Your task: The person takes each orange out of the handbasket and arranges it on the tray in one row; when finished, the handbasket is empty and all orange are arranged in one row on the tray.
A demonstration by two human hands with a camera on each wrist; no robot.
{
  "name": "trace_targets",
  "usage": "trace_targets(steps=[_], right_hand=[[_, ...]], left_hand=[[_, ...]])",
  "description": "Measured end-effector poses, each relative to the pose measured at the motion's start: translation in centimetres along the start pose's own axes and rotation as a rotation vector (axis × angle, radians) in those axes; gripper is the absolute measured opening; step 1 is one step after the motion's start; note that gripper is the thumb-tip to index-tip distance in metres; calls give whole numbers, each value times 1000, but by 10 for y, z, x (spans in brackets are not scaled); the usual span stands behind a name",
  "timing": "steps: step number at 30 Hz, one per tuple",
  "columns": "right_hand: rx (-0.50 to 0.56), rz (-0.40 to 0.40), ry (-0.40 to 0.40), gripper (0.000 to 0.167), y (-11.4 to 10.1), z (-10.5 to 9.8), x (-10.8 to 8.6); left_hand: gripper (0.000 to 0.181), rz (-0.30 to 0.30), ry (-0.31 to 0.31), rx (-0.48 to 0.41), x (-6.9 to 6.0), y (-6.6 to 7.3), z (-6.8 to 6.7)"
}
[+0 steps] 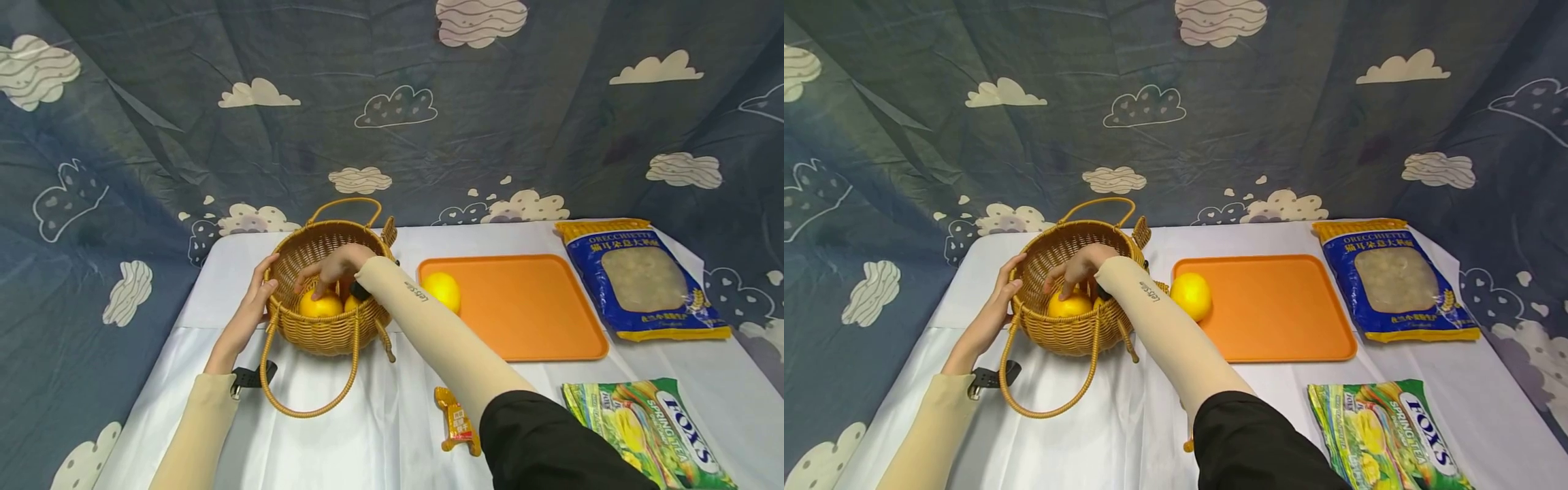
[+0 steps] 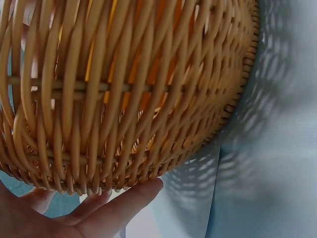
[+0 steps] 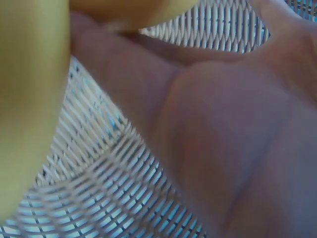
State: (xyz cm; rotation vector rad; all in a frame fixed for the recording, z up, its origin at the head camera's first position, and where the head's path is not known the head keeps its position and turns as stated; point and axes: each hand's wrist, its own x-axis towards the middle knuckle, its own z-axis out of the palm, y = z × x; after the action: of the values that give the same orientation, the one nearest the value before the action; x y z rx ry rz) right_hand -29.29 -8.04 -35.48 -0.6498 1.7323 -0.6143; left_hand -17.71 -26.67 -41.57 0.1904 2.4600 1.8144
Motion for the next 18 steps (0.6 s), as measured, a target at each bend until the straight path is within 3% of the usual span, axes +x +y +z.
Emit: trace_targets(steps=[2,9,13,18], right_hand=[[3,-9,2,41,0,-1,-1],[-61,-2,140,36,2,-3,-6],[-128,-16,163,39,3,-5,-8],[-92,-46,169,46,1,-11,-16]], left_hand=[[57,-2,-1,4,0,0,0],[56,3,2,-2,1,-1,1],[56,11,7,-6,1,-1,1],[56,13,9,-3,1,-2,0]])
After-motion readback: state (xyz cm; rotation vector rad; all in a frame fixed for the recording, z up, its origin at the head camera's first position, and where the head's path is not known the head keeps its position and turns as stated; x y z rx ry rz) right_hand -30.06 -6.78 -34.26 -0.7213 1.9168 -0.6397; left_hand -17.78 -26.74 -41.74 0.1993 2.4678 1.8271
